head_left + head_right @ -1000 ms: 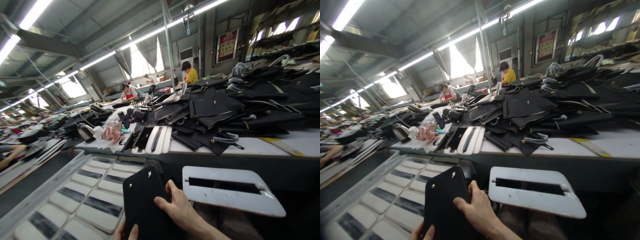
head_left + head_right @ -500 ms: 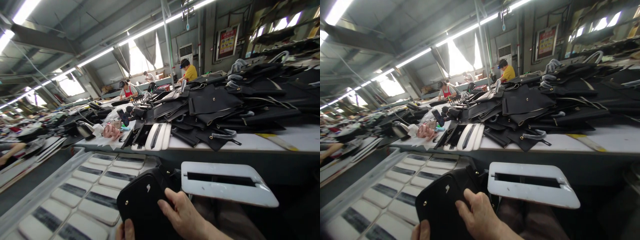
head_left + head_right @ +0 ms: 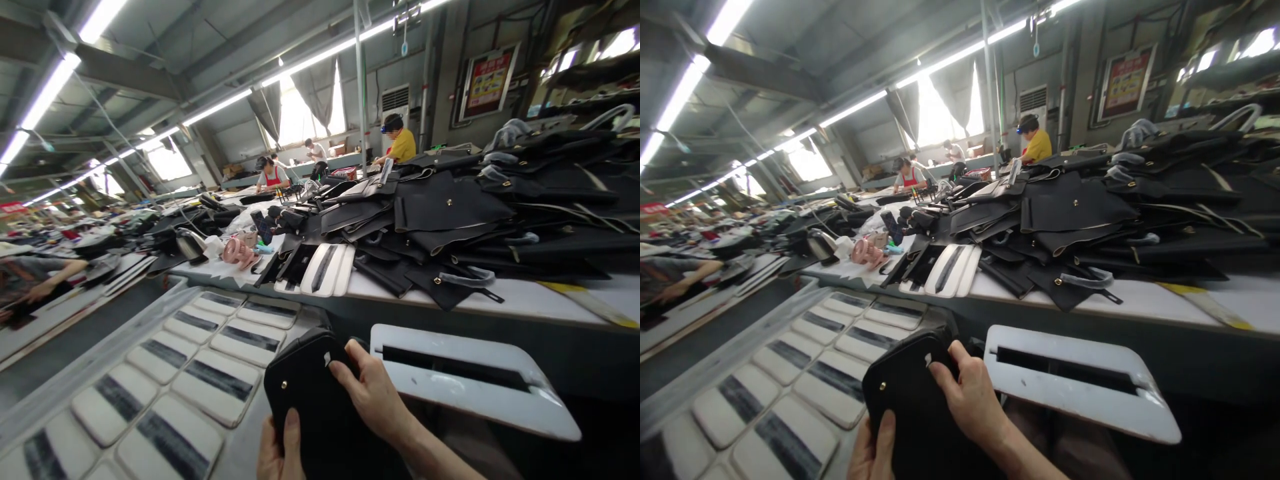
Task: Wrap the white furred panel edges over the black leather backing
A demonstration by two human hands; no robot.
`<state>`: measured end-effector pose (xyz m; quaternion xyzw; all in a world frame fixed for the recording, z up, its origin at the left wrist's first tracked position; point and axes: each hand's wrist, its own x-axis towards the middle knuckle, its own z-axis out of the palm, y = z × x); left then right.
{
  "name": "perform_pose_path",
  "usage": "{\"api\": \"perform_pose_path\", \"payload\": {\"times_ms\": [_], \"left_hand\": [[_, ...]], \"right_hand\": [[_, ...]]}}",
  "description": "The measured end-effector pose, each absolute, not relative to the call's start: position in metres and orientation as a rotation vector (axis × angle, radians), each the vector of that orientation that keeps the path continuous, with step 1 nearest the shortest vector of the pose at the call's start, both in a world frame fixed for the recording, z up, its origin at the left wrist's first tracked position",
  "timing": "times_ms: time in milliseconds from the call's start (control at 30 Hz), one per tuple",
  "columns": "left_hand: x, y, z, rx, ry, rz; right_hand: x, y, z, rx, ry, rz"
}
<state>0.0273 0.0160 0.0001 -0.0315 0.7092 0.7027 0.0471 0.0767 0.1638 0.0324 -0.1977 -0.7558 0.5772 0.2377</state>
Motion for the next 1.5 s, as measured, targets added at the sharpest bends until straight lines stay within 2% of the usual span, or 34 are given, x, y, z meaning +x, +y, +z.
{"api": "perform_pose_path", "payload": {"times_ms": [233,600,800,1000,1200,1500], "left_hand": [[0.024,0.018,0.011,0.012,2.153,2.263],[0.043,0.038,0.016,0.030,2.016,2.414],[0.038,0.038,0.025,0.251,2.176,2.266],[0.029,0.035,0.022,0.331,2.257,2.150],[0.027,0.037,0.018,0.333,2.214,2.151],[0.032,0.028,0.030,0.067,2.128,2.212]], "right_hand": [[0.087,0.175,0.022,-0.406,-1.994,1.672],[0.095,0.202,0.015,-0.443,-1.931,1.852],[0.096,0.204,0.013,-0.438,-1.947,1.861],[0.098,0.203,0.009,-0.467,-1.998,1.795],[0.089,0.203,0.014,-0.573,-2.082,1.582],[0.086,0.182,0.007,-0.463,-1.935,1.613]]}}
